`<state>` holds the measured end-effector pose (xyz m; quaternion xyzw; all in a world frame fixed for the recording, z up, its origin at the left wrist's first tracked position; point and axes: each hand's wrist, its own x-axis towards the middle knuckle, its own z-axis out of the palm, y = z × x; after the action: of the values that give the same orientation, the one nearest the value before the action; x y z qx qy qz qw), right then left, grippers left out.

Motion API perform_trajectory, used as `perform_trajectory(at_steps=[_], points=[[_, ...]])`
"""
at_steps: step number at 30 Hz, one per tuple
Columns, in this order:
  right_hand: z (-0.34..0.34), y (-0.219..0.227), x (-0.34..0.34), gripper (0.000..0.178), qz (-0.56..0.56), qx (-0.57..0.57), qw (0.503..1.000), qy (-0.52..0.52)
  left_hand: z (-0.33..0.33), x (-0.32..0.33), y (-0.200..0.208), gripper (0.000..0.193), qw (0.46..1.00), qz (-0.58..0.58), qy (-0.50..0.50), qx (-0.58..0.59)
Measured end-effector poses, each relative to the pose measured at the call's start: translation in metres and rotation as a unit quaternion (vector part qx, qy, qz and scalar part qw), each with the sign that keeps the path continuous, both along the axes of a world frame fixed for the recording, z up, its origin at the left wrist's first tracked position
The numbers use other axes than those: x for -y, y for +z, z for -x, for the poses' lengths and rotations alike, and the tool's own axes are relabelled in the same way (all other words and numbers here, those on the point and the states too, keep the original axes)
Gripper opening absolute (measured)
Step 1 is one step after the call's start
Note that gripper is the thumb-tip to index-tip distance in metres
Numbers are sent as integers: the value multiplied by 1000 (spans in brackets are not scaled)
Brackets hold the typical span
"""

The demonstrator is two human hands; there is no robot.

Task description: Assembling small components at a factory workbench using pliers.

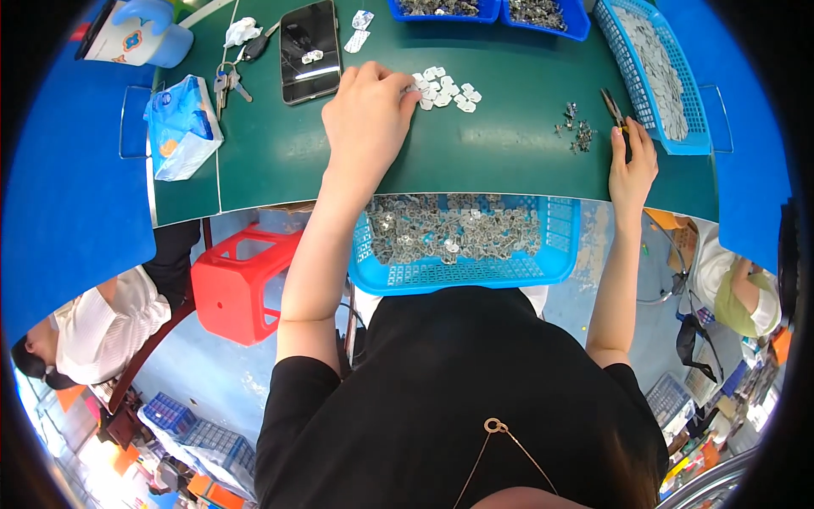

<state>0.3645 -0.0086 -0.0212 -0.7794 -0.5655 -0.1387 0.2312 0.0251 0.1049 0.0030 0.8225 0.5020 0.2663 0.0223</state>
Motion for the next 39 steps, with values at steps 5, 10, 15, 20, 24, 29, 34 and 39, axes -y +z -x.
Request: perform_trajectory(at_steps=[5, 10, 15, 20, 24, 29, 34, 39], points=[[3, 4, -2, 37, -12, -41, 999, 13, -3, -7, -4, 8, 998, -55, -1, -33], [15, 11, 6, 28, -50, 17, 998, 35, 17, -21, 14, 9, 976, -35, -26, 212], [100, 39, 22, 20, -116, -174, 968, 142, 55, 9, 36, 16, 855, 149, 21, 497], [198, 48, -22, 19, -35, -250, 893, 373, 74, 39, 27, 21, 786, 217, 38, 578], [234, 29, -61, 17, -33, -248, 882, 399, 87, 62, 17, 21, 778, 256, 47, 571], [248, 16, -74, 10, 16, -225, 914, 336, 95, 77, 9, 18, 758, 285, 54, 584], [236, 18, -66, 11, 44, -240, 910, 335, 92, 77, 2, 23, 747, 302, 40, 591], [238, 22, -70, 13, 38, -273, 895, 350, 83, 68, 0, 25, 757, 310, 27, 575]])
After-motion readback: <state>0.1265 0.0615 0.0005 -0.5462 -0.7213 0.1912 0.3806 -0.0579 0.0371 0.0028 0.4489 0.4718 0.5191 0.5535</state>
